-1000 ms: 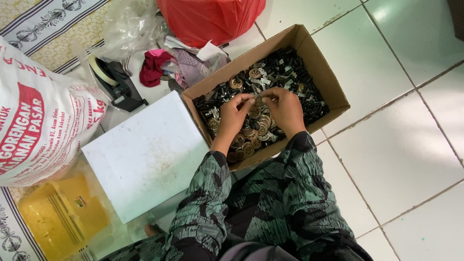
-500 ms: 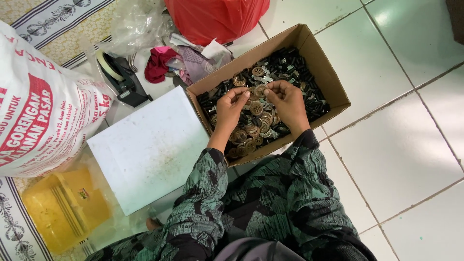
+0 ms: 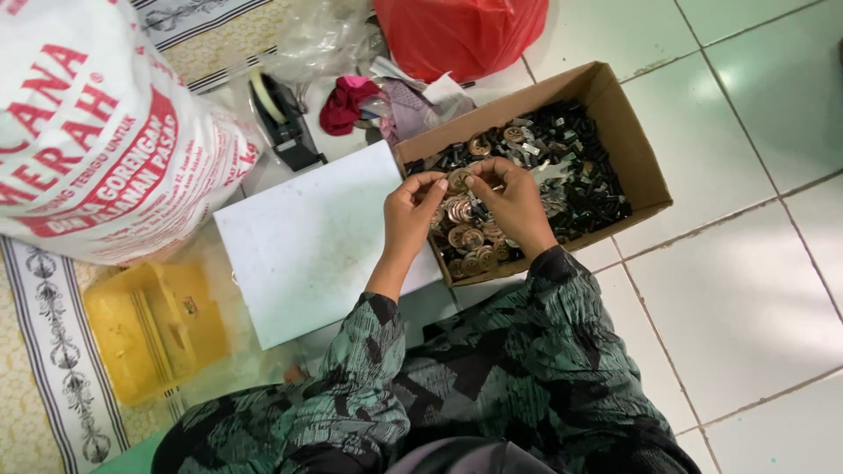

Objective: The person sits on the floor and sorts through a cardboard box filled with mixed buttons. They pick out specific gold-colored buttons and place them in a neat row on a white surface. The person then picks up a small plastic bag and places the sorted buttons inside it.

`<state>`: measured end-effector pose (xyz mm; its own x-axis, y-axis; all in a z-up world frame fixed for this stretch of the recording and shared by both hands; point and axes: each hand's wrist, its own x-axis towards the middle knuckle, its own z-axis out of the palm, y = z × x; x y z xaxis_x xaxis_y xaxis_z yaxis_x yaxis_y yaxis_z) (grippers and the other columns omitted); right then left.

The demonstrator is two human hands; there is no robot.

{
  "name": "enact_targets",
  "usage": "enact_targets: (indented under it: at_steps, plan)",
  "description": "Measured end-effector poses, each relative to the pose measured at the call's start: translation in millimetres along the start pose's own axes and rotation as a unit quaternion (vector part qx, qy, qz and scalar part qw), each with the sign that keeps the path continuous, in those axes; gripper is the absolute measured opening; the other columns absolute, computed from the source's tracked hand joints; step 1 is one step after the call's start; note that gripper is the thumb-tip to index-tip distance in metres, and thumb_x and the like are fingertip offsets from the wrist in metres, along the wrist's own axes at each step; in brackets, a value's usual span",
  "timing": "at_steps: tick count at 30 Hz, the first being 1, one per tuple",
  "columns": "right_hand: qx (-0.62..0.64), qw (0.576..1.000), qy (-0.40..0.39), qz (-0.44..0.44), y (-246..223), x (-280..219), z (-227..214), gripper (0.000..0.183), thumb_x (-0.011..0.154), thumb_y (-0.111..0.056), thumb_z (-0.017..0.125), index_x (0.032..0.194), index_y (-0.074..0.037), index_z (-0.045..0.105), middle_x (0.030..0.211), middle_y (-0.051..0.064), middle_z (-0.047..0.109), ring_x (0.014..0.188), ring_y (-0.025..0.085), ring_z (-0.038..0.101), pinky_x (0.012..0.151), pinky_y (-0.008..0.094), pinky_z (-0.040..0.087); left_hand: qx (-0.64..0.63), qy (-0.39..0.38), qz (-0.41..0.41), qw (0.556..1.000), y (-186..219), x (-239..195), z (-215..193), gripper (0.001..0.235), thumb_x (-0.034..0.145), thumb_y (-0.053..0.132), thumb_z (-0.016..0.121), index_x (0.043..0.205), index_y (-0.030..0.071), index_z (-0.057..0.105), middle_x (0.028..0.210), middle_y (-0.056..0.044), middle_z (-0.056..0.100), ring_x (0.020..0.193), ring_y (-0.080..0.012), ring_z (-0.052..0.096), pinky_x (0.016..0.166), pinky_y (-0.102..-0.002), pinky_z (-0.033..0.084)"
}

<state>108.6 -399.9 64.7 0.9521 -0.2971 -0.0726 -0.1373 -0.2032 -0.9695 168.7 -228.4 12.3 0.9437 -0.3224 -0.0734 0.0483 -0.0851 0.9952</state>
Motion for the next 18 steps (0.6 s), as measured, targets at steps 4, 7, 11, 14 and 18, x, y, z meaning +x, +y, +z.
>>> enact_targets:
  at_steps: [4, 7, 11, 14, 18]
  plan:
    - [0.002, 0.998, -0.054, -0.013, -14, -1, 53, 0.014, 0.102, -0.012, 0.070, 0.110, -0.001, 0.072, 0.088, 0.016, 0.072, 0.081, 0.021, 0.066, 0.068, 0.033, 0.054, 0.032, 0.053, -0.007, 0.998, 19, -26, -57, 0.021, 0.099, 0.021, 0.074, 0.112, 0.005, 0.076, 0.090, -0.011, 0.074, 0.081, -0.0133, 0.067, 0.069, -0.027, 0.053]
    - [0.001, 0.996, -0.089, -0.005, -18, -1, 99, 0.015, 0.096, -0.011, 0.073, 0.108, -0.001, 0.072, 0.087, 0.015, 0.072, 0.080, 0.020, 0.068, 0.068, 0.032, 0.055, 0.051, 0.084, -0.023, 0.995, 22, -44, -102, 0.020, 0.097, 0.020, 0.074, 0.111, 0.006, 0.078, 0.090, -0.010, 0.075, 0.079, -0.0141, 0.067, 0.069, -0.027, 0.053]
    - [-0.005, 0.991, -0.136, -0.009, -9, -4, 150, 0.016, 0.096, -0.014, 0.072, 0.108, -0.003, 0.072, 0.087, 0.013, 0.073, 0.079, 0.018, 0.068, 0.069, 0.030, 0.055, 0.079, 0.119, -0.034, 0.989, 10, -63, -145, 0.020, 0.097, 0.019, 0.073, 0.114, 0.010, 0.078, 0.092, -0.010, 0.076, 0.081, -0.0137, 0.067, 0.072, -0.028, 0.054]
    - [-0.035, 0.989, -0.141, -0.007, 0, -4, 177, 0.015, 0.096, -0.013, 0.071, 0.108, -0.003, 0.072, 0.085, 0.011, 0.072, 0.078, 0.016, 0.066, 0.068, 0.029, 0.054, 0.093, 0.130, -0.037, 0.987, -10, -74, -163, 0.026, 0.098, 0.015, 0.070, 0.123, 0.011, 0.075, 0.100, -0.012, 0.076, 0.088, -0.0170, 0.068, 0.077, -0.030, 0.055]
    - [-0.098, 0.987, -0.128, -0.008, 26, 0, 195, 0.015, 0.098, -0.013, 0.070, 0.110, -0.003, 0.072, 0.086, 0.011, 0.072, 0.079, 0.018, 0.066, 0.070, 0.032, 0.055, 0.144, 0.132, -0.009, 0.981, -16, -90, -168, 0.036, 0.098, 0.008, 0.067, 0.133, 0.011, 0.071, 0.111, -0.016, 0.076, 0.102, -0.0287, 0.069, 0.087, -0.036, 0.057]
